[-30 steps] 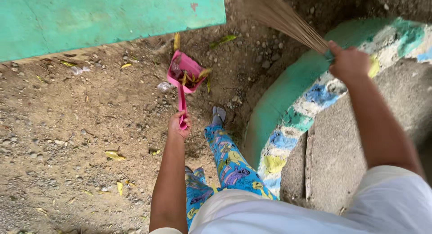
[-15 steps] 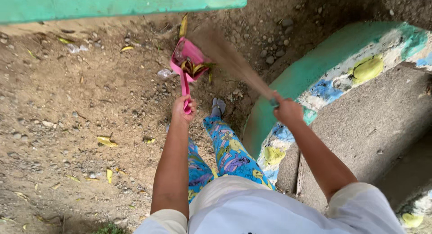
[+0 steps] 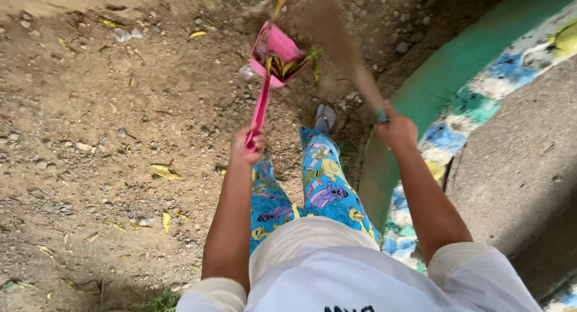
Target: The person sweeps leaves and small debris into a pink dustpan using a stick broom on the dirt ground of a backyard. They move through an area containing tire-planters and sweep along a white picket fence.
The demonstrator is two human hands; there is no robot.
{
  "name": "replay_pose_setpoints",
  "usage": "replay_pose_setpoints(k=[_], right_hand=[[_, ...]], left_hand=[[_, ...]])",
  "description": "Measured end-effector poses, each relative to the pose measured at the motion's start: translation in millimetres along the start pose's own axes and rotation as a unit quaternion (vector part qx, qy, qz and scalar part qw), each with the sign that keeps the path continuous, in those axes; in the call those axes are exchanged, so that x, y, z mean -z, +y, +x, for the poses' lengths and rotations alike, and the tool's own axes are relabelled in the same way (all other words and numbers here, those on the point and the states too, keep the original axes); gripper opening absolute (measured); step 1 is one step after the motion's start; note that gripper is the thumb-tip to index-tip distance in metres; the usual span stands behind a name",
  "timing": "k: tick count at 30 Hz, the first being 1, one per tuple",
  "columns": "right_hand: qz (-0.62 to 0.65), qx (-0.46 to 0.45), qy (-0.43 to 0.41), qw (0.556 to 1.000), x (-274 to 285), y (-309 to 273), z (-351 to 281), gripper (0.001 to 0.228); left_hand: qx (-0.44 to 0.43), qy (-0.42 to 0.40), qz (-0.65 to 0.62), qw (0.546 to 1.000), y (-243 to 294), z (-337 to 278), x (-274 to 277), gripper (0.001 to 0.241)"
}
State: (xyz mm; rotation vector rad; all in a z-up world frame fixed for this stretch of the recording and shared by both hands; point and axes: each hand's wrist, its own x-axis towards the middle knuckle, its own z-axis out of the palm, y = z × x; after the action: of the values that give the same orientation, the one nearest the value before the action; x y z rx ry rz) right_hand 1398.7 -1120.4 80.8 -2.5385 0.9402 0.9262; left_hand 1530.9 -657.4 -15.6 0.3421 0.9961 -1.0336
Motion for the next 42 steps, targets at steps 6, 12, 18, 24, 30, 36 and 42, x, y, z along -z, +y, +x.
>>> replay_pose_setpoints(k=[6,12,18,24,30,36,42], right_hand=[[0.015,-0.111,0.004,0.994,-96.0,-154.6,62.4,0.043],[-0.162,0.119,-0.199,0.959,-187.7,-215.2,-24.3,0.085],[-0.102,-0.032,-0.014,0.994,-148.2,-112.8,-91.5,0.092],[-0.093,-0.187,-0.162,0.965,-229.5,-190.5,-55.9,0.075],[-0.104,0.051,-0.22,0.968,-211.4,-191.3,-117.6,0.066],[-0.05,-0.112,-0.127,0.984,-203.7,-196.2,-88.0,0.086],[-0.142,0.192,-0.176,0.955,-261.5,-258.1,-89.3,0.077]], left_hand=[[0.03,0.013,-0.057,0.998,62.4,-109.3,114.3,0.022],[-0.044,0.135,0.065,0.988,121.0,-116.8,172.9,0.017],[-0.086,0.234,0.086,0.965,156.5,-80.6,173.0,0.013],[-0.085,0.244,0.085,0.962,173.9,-65.8,151.9,0.012],[-0.09,0.206,0.044,0.973,182.2,-57.0,149.8,0.011],[-0.087,0.194,0.047,0.976,173.6,-41.8,167.6,0.013],[-0.122,0.131,0.02,0.984,152.8,-54.4,207.4,0.014]])
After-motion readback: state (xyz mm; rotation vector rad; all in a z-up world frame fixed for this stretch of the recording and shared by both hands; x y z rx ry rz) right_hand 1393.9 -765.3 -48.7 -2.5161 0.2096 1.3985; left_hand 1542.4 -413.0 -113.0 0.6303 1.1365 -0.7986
